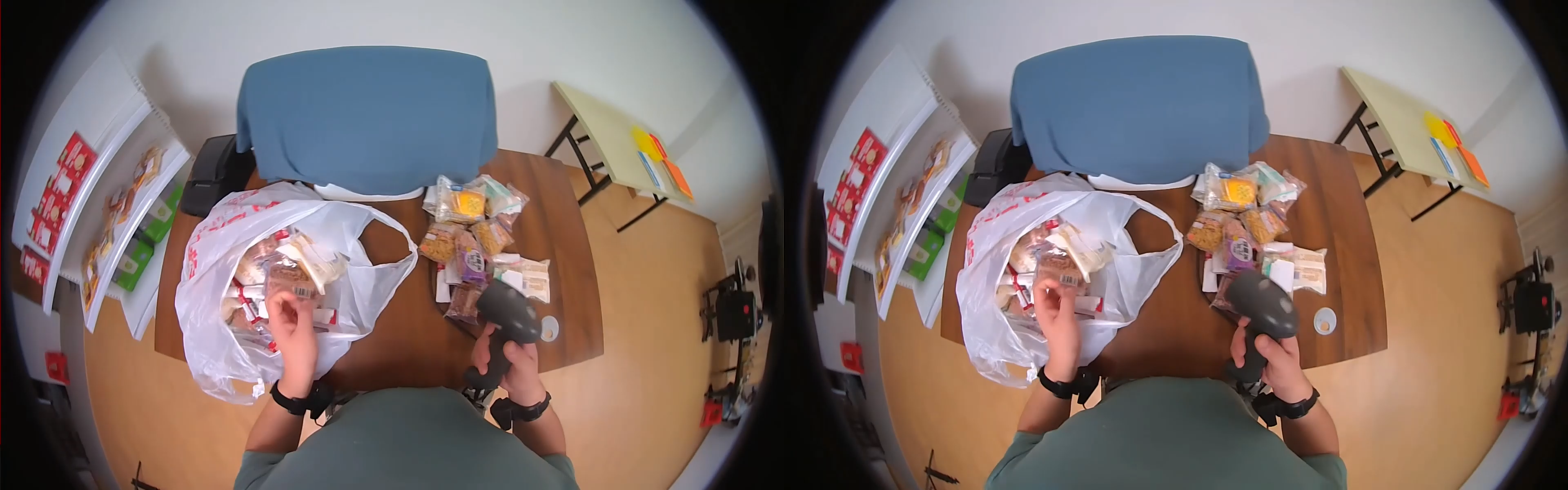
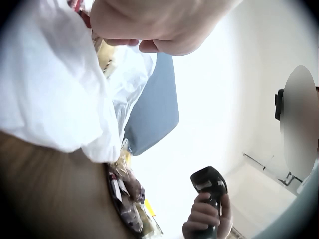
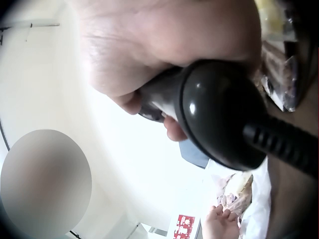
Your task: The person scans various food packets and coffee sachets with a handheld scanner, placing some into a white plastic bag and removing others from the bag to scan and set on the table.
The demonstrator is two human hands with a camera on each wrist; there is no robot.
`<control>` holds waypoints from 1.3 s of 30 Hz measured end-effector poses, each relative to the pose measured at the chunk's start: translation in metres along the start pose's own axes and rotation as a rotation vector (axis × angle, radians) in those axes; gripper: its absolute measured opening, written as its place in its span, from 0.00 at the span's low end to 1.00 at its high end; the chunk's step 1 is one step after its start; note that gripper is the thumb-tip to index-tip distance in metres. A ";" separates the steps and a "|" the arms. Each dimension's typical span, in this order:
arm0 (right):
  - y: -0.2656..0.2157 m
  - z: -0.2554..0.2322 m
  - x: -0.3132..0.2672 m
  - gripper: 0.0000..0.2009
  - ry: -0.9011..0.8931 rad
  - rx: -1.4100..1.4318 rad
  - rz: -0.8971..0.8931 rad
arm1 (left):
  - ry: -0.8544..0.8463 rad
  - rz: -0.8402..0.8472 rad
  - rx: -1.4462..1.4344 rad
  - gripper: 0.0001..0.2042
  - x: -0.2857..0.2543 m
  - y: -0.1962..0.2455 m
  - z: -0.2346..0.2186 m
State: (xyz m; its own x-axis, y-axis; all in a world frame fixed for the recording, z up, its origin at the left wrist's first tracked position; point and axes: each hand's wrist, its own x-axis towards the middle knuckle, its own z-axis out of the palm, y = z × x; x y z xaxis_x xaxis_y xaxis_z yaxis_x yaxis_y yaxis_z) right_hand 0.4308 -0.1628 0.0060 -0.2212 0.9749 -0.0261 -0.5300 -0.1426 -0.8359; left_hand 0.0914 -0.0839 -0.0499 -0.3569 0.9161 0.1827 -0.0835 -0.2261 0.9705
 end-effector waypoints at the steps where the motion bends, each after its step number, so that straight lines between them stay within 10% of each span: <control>1: 0.001 0.004 -0.002 0.22 0.096 0.002 -0.106 | -0.039 0.081 0.064 0.08 -0.005 0.000 0.003; 19: 0.027 -0.036 -0.045 0.16 0.711 0.289 -0.379 | -1.391 0.031 0.361 0.06 -0.040 -0.002 0.158; 23: 0.025 -0.044 -0.053 0.16 0.741 0.317 -0.400 | -1.346 -0.069 0.392 0.09 -0.060 -0.011 0.189; 25: 0.023 -0.047 -0.057 0.15 0.732 0.314 -0.424 | -1.308 -0.413 0.516 0.15 -0.064 -0.006 0.199; 31: 0.020 -0.047 -0.060 0.15 0.783 0.259 -0.329 | -1.307 -0.076 0.630 0.17 -0.072 -0.038 0.209; 39: 0.024 -0.061 -0.070 0.14 0.803 0.249 -0.370 | -1.185 -0.273 0.535 0.11 -0.074 -0.031 0.203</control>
State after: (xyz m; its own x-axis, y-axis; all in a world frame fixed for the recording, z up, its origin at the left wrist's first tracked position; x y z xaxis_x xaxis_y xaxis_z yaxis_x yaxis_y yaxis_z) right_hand 0.4840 -0.2235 -0.0458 0.5836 0.7784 -0.2311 -0.6352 0.2604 -0.7271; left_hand 0.3094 -0.0775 -0.0620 0.6569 0.7054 -0.2660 0.4488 -0.0824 0.8898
